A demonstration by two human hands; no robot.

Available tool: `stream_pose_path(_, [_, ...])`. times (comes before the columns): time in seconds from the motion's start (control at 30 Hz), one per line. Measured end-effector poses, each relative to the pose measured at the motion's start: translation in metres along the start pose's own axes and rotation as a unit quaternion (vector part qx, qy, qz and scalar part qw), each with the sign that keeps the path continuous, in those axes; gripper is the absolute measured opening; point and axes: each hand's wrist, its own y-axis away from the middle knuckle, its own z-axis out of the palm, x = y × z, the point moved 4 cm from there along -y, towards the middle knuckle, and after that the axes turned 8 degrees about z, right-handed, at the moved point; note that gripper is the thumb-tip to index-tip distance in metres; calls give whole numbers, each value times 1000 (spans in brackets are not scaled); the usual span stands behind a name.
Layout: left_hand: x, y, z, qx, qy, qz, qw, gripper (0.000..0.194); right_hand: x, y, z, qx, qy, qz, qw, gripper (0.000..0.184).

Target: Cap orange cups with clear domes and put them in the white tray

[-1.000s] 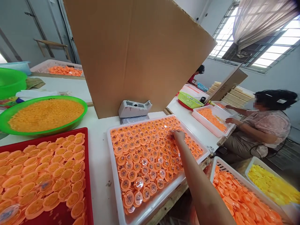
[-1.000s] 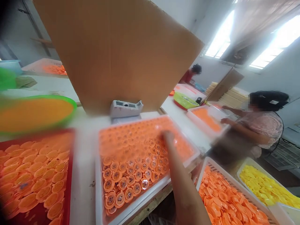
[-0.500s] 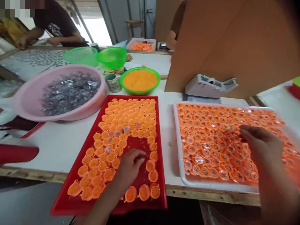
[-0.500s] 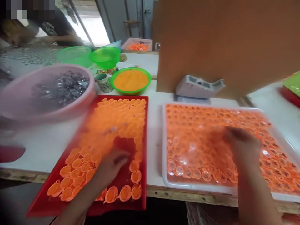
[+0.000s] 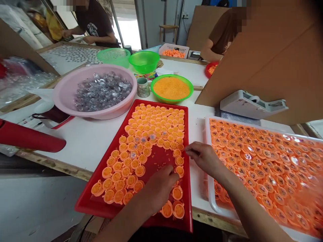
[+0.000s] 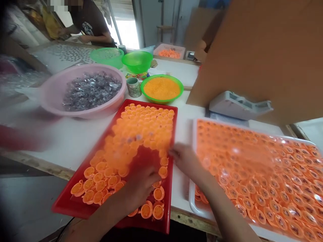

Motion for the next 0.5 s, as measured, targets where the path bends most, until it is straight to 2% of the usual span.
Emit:
stream_pose_path(0.13, [-12,4,-5,45,-21,-70,996,24,-21,-44,31,-4,44,-37,998,17])
stream_pose_path(0.27, [-23,10,-14,126,1,-121,985,11,-37,-78,53,15,92,-21,995,23])
stream_pose_path(0.4, [-30,14,-23,214,67,-141,964,10,-40,-93,64,14,128,-10,992,16])
stream_pose_path(0.5, [-37,15,-25,248,130,-145,949,12,-37,-94,67,15,136,-9,991,14])
